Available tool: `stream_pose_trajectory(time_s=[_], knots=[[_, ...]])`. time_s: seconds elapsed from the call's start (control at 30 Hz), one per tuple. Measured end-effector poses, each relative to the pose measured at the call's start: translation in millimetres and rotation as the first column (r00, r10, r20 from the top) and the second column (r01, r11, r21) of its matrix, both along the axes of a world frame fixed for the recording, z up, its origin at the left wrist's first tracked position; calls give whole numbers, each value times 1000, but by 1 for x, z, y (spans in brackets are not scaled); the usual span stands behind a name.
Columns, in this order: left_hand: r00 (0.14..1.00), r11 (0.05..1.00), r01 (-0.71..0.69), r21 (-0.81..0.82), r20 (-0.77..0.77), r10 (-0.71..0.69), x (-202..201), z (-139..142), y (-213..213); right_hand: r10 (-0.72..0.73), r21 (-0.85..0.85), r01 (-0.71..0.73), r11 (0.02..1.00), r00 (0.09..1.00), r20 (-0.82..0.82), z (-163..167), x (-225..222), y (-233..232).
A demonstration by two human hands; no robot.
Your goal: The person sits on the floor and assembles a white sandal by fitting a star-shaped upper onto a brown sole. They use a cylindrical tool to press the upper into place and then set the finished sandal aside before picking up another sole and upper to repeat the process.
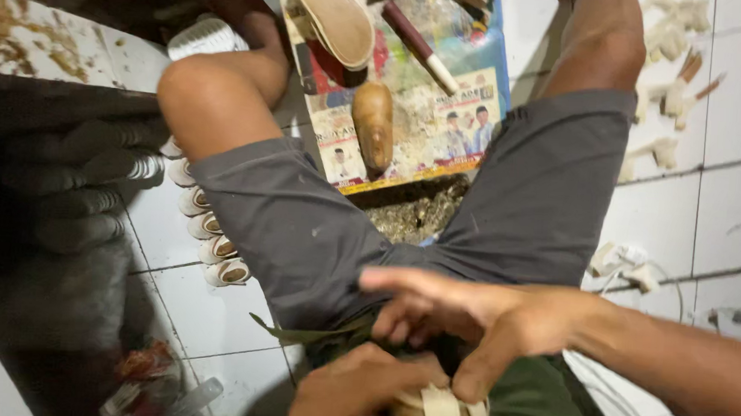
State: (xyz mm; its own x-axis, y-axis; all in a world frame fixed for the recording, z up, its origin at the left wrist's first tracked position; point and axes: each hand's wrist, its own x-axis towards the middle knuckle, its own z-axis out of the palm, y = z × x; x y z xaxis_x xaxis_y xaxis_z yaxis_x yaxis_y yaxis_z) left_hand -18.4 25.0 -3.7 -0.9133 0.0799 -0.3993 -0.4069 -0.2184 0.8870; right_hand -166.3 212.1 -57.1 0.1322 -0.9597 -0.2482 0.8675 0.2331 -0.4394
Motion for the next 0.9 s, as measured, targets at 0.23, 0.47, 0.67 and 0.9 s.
stream_pose_trajectory(time_s=[0.23, 0.47, 0.67, 0.9], knots=[[922, 946, -283, 156, 317, 223, 6, -27, -1, -351, 195, 501, 843, 787, -507, 34, 30, 25], [969, 934, -237, 269, 139, 206, 17, -19, -4, -243, 103, 478, 872, 607, -757, 28, 35, 31], [952, 932, -260, 253, 227, 204, 33, -27, -9, -328, 116, 489, 864, 723, -608, 7, 42, 37], [994, 635, -99, 766, 111, 22, 23, -67, -5, -363, -14, 497, 868, 614, -701, 5, 51, 46]])
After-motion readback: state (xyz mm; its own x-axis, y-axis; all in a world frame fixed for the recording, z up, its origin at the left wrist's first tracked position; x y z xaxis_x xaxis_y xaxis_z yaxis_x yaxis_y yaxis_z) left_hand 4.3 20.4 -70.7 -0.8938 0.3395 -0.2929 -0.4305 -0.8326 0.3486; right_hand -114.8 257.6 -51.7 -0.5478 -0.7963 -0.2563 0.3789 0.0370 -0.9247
